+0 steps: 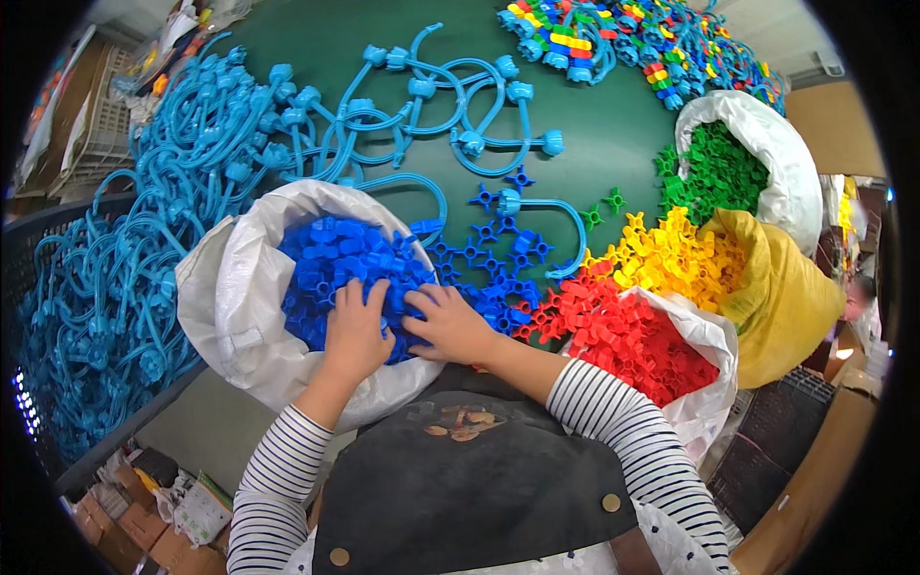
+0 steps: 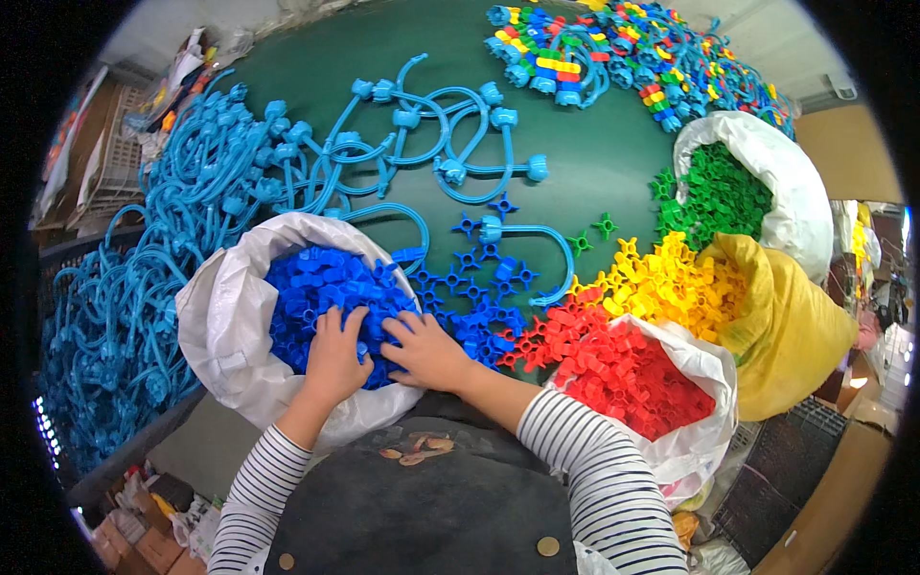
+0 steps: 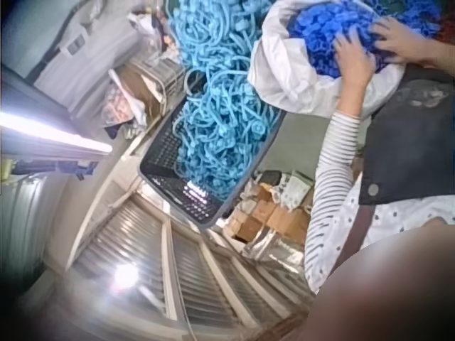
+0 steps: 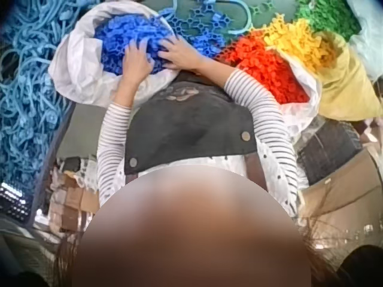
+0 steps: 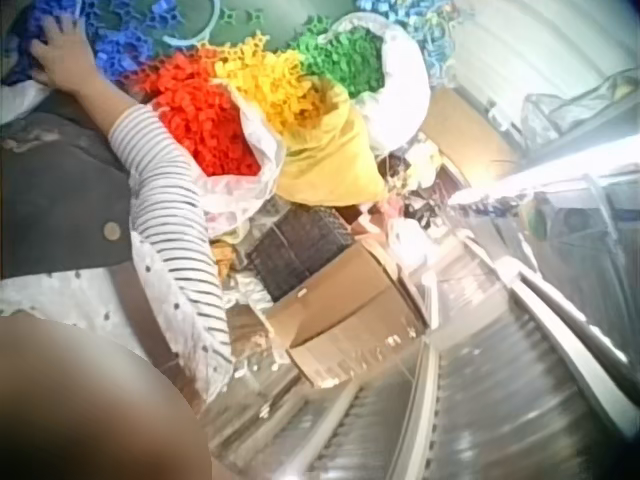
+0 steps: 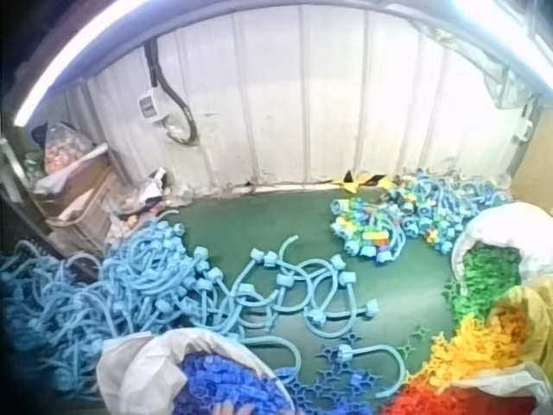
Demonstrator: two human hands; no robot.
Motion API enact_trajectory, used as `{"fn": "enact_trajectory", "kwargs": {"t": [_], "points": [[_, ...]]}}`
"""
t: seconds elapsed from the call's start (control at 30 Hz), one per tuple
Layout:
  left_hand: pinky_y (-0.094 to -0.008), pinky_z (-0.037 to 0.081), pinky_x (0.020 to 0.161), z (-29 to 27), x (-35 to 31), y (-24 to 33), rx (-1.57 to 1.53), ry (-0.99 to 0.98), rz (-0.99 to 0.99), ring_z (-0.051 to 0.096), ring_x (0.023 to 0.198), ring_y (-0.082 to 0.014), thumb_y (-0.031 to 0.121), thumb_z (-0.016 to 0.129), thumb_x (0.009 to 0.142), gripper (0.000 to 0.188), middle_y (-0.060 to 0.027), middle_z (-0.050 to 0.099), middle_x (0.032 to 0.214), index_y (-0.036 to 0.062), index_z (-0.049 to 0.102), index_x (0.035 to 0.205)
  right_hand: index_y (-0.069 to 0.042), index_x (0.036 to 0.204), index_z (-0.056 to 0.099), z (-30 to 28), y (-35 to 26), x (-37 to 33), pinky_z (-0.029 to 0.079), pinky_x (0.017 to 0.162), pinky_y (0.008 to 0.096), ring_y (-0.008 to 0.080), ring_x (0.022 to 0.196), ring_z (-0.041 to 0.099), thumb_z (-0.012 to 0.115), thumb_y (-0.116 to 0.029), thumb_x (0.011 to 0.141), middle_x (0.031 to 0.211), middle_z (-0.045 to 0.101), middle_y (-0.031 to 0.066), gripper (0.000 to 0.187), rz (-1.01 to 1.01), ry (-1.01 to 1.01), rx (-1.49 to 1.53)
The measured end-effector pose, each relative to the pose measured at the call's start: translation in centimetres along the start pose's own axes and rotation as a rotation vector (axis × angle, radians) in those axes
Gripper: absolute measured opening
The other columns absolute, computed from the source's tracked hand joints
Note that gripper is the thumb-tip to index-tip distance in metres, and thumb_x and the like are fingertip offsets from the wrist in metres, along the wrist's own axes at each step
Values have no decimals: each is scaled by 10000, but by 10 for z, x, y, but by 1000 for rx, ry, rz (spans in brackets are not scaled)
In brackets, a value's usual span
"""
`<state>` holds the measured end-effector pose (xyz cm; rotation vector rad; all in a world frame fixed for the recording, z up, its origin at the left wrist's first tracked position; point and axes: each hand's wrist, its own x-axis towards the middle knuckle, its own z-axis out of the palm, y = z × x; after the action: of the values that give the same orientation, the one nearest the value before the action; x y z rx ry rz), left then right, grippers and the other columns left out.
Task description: The person repeatedly picks up blue plastic cords and attaches small colorful plastic pieces to them one at a time. The assembled cords are placed on the table. The person works continuously with the cords and pieces from multiple colored piles.
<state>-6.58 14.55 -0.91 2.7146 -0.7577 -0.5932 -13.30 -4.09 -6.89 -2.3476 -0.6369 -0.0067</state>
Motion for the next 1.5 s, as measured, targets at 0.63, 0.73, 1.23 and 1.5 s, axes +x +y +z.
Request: {"fn": "enact_trajectory", "kwargs": {"t": [0.63,0.73,1.23,1.5], "points": [[-533,362,985,24,63,-36,8,309,-361,514,1218,-327,493,691,833,625,-126,607,1255,124,526,1311,-49,891,661,-103,145,-139,444,788,439,320,936,584,736,-433,794,938,620,129,403,1122,184,-469],[-455,444,909,24,53,-11,-140,397,-263,587,1075,-326,343,744,820,464,-126,649,1153,93,599,1182,-57,834,664,-81,149,-141,421,778,455,304,901,581,745,-422,761,902,625,103,381,1054,248,-577],[-478,334,1063,56,63,166,-222,532,406,415,1269,-395,184,834,702,818,-203,445,1344,34,396,1377,-47,1083,650,-197,76,-135,483,607,316,214,652,596,682,-99,886,811,618,105,206,464,469,101],[-315,517,639,30,85,159,-1242,328,-48,533,662,-145,118,474,1027,174,-34,499,768,19,520,1162,-98,1416,387,-184,38,-202,552,780,382,328,968,635,820,-350,749,1240,494,164,835,1045,-178,-151]]}}
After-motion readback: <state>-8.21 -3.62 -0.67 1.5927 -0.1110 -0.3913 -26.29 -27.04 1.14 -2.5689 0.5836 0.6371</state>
